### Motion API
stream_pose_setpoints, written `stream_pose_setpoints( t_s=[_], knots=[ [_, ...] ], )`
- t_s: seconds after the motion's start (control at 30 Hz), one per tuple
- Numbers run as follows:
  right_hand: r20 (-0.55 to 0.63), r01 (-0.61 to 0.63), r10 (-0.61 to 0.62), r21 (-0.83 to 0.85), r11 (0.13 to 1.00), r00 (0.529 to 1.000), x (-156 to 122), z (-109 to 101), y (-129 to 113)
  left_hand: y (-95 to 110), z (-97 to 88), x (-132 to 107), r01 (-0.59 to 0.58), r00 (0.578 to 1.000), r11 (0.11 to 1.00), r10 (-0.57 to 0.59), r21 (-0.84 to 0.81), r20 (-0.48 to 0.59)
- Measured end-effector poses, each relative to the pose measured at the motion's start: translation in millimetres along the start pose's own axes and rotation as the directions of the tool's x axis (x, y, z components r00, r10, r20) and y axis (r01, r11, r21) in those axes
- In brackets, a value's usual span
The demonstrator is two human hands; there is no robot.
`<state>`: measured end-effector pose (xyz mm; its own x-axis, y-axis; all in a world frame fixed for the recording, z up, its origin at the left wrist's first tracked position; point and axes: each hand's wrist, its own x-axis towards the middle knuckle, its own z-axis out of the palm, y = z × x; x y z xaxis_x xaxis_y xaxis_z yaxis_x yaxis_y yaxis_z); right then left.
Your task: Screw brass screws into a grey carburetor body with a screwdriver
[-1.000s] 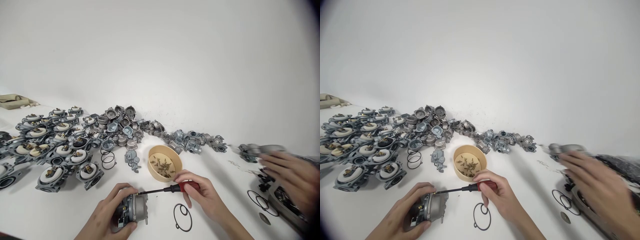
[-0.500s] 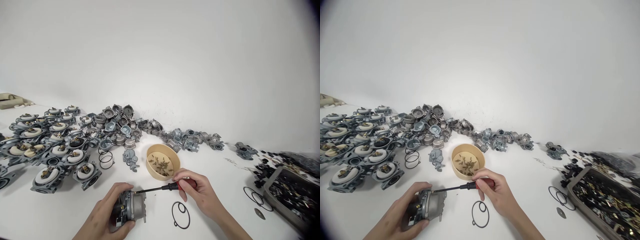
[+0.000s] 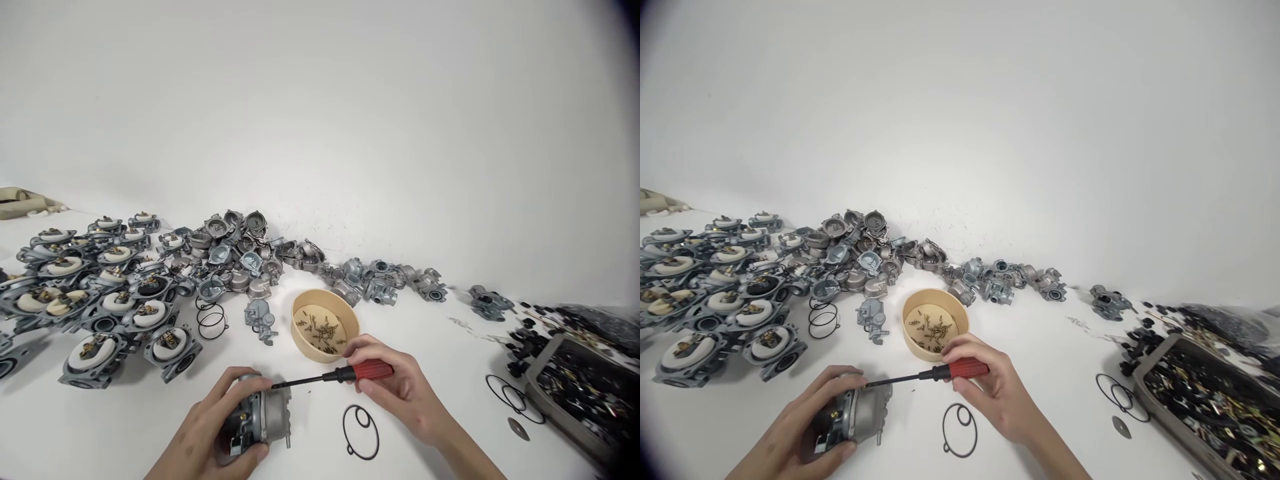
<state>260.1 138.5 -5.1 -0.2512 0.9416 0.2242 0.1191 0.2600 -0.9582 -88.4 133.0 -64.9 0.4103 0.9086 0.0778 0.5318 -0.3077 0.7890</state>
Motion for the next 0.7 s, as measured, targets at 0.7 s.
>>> stream_pose_setpoints(
  t_s=[0.7],
  knots=[
    [-0.043,0.001,-0.001,0.015,1.000,0.999,0,3,12,2,0.6,4,-0.064,0.997,0.997,0.063,-0.039,-0.040]
  ],
)
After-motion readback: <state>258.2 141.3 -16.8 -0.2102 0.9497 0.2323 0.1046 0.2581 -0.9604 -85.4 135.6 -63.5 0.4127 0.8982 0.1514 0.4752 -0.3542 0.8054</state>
